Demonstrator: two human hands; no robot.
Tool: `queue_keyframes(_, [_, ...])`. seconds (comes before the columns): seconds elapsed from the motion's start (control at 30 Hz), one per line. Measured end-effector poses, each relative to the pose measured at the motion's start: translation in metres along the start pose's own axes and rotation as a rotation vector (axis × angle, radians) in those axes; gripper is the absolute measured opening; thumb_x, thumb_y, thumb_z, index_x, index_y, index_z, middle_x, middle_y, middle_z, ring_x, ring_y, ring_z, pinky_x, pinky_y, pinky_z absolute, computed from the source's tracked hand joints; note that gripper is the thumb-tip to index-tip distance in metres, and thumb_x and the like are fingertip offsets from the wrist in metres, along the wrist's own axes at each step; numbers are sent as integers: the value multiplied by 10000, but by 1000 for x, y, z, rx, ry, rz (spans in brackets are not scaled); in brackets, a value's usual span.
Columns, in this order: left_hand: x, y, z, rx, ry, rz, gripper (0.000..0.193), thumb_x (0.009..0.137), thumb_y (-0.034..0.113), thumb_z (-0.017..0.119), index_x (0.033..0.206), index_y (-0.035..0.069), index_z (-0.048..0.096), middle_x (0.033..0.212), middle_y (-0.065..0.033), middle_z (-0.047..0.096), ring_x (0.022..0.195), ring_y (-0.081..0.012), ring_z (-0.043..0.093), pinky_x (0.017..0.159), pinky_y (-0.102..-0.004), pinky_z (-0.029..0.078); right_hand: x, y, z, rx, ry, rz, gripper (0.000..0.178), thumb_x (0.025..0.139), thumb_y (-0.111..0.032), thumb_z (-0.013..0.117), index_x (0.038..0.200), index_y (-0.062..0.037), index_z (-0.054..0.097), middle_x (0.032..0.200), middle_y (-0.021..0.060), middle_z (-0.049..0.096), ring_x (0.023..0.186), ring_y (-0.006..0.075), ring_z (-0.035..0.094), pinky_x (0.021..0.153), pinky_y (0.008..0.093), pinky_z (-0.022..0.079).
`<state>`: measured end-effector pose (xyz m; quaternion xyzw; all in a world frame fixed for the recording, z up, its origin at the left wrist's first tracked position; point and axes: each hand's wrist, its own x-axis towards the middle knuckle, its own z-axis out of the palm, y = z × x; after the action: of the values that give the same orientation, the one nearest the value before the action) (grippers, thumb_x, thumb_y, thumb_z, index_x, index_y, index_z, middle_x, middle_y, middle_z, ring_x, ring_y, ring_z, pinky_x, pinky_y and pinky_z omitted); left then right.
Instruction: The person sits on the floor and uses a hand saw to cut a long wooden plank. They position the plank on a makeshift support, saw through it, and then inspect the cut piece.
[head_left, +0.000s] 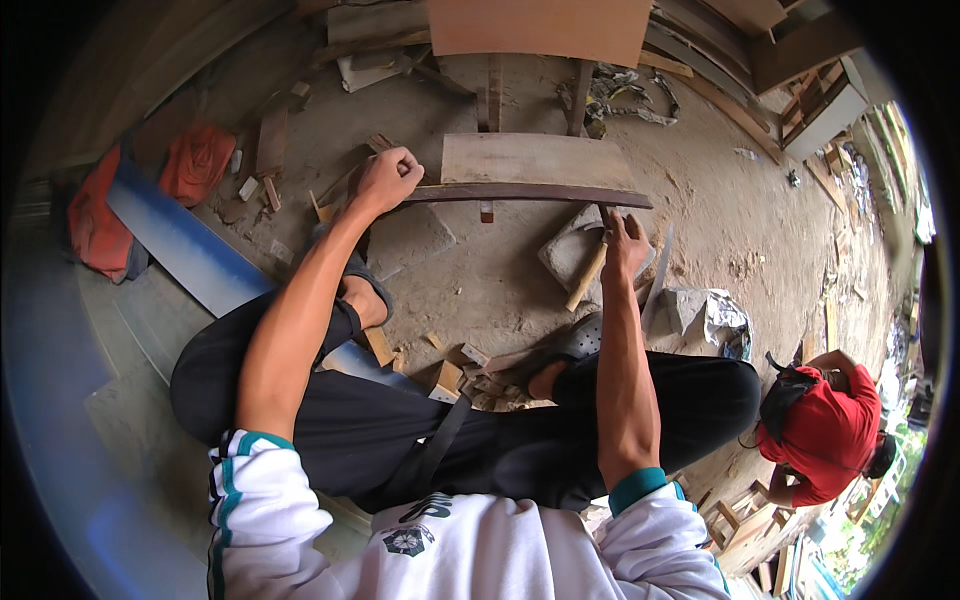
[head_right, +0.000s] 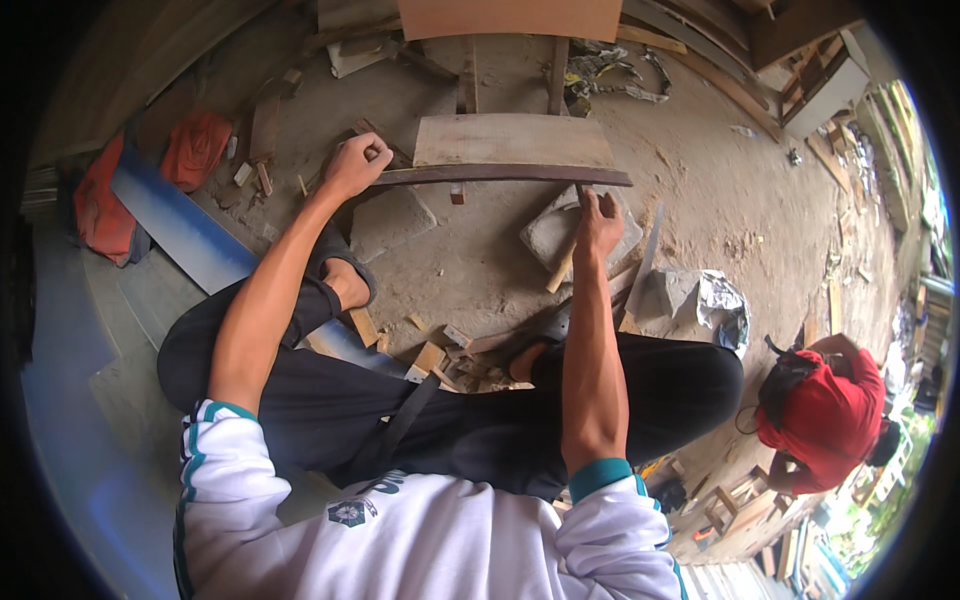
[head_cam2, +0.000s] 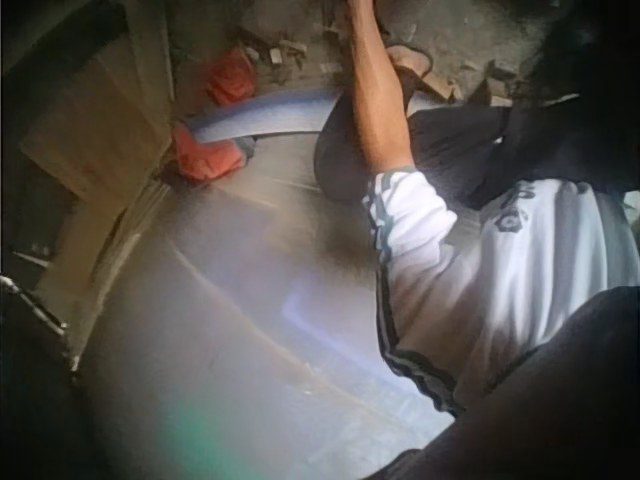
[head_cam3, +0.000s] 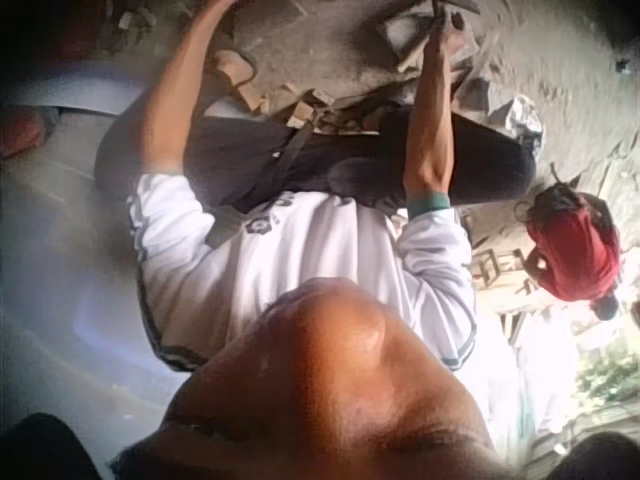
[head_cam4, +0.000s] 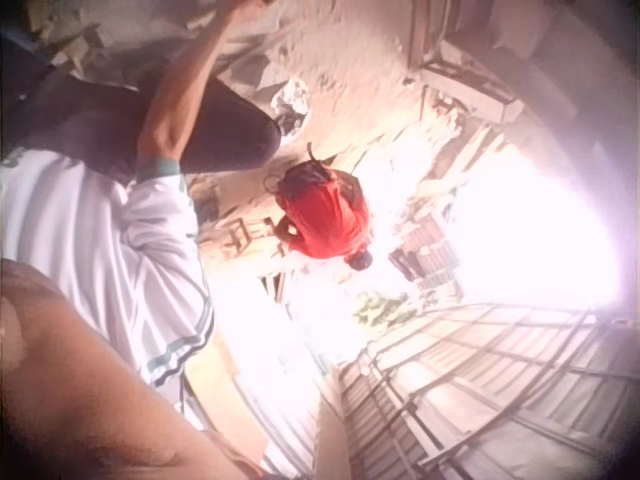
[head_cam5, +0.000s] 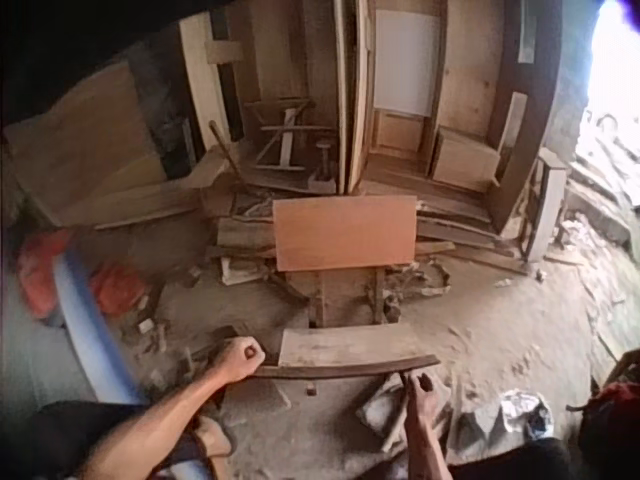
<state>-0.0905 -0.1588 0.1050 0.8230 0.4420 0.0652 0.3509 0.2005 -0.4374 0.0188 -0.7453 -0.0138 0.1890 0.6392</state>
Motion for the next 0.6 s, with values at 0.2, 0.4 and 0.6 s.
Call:
queue_keyframes(0.2, [22,-14,-1,249,-355,10,497,813,497,611,1054,75,715,1074,-179,688,1035,-326,639,913,-398,473,-50,-33,22,-132,170,-314,343,935,-197,618,1202,18,607,986,132,699,840,168,657,750,302,514])
queue_keyframes(0.4, [44,-38,23,101,-633,-31,543,838,488,586,1003,-17,696,944,-173,691,855,-238,604,819,-376,454,-114,-60,74,-365,-510,-369,169,948,-116,592,1058,-27,683,964,74,714,875,129,655,739,247,486])
queue_keyframes(0.6, [46,-33,23,49,-650,-72,484,852,413,560,917,-51,682,831,-143,669,761,-215,564,756,-377,444,-129,-66,131,-564,-671,-351,216,852,-117,639,1055,-43,657,864,113,717,817,163,684,717,277,506])
